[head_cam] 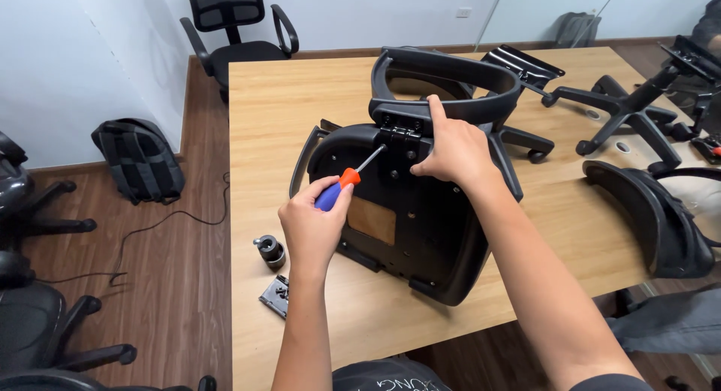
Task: The person assembles an office chair on a wooden table. They align a black metal mounting bracket against the underside of the seat, position an armrest frame, insert screws by hand, and use a screwdriver to drive the screws into the seat base, repositioning the seat as they work.
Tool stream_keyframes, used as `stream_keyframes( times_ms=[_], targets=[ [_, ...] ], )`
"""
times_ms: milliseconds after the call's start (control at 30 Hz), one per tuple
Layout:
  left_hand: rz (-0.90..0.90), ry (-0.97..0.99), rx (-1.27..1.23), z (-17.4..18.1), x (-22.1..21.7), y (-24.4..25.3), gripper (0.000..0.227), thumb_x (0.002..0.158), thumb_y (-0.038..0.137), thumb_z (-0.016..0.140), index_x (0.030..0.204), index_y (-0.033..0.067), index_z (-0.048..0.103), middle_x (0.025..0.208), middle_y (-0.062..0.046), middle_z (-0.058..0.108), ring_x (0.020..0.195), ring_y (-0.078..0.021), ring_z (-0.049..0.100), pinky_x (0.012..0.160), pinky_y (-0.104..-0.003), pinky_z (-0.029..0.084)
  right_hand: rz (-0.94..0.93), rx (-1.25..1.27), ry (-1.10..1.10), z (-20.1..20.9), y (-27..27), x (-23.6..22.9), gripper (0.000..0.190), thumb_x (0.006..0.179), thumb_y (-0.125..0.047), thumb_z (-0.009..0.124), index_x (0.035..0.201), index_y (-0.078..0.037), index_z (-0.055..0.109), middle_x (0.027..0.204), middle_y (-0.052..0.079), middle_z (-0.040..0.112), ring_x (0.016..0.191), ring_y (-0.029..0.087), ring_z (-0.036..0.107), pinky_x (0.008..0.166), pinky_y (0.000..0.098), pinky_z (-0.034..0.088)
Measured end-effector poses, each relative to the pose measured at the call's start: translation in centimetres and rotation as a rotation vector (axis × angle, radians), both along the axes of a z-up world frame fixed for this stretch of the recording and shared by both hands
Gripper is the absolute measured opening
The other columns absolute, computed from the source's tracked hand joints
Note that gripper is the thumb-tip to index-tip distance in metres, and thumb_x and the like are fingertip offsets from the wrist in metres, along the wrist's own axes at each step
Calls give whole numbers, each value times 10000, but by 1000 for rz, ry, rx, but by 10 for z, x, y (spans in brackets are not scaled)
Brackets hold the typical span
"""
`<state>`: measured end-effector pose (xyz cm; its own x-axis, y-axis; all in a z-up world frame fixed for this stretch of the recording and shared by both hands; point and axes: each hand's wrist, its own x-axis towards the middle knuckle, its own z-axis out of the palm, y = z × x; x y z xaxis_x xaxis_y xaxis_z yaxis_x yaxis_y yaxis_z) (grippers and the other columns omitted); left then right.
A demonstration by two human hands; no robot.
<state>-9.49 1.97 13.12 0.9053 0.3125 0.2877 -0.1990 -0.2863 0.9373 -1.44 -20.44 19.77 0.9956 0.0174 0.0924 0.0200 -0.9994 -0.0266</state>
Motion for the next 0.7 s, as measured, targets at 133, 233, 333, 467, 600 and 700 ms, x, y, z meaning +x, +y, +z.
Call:
stream_keyframes(
  times_ms=[133,233,333,467,600,700],
  targets=[
    [11,11,8,-4,1,-1,294,801,253,836,1020,60,805,797,-129,787,665,-170,765,631,-290,587,1,-13,8,0,1,1,1327,574,-406,965,1598,-46,203,995,217,720,980,378,698,858,438,558],
    [20,-4,19,-7,3,0,293,800,258,839,1012,59,807,809,-134,788,679,-184,772,645,-295,592,-10,-3,23,1,3,1,1326,578,-395,955,1611,-46,200,979,208,734,977,370,706,873,435,559],
    [17,-18,17,-8,5,-1,292,794,261,842,1002,59,809,823,-135,789,694,-193,779,655,-298,600,-10,-2,18,1,4,1,1325,573,-390,956,1611,-49,206,985,209,734,977,369,707,880,433,558],
    [24,-6,28,-7,5,1,293,789,270,846,991,61,809,820,-139,787,695,-198,780,653,-302,603,0,-8,11,1,6,0,1324,574,-391,961,1603,-49,201,999,213,722,978,372,701,867,433,560],
    [37,33,43,-7,6,6,299,785,281,847,989,64,811,791,-144,781,674,-198,773,637,-307,597,0,-10,15,2,6,1,1327,572,-395,963,1601,-55,197,1006,214,717,984,375,696,860,438,559],
    [39,44,38,-6,6,6,300,788,282,843,992,64,811,775,-143,778,657,-193,767,619,-306,592,-1,-1,13,3,7,-1,1318,572,-389,960,1604,-57,209,996,212,727,987,378,699,880,440,554]
  ],
)
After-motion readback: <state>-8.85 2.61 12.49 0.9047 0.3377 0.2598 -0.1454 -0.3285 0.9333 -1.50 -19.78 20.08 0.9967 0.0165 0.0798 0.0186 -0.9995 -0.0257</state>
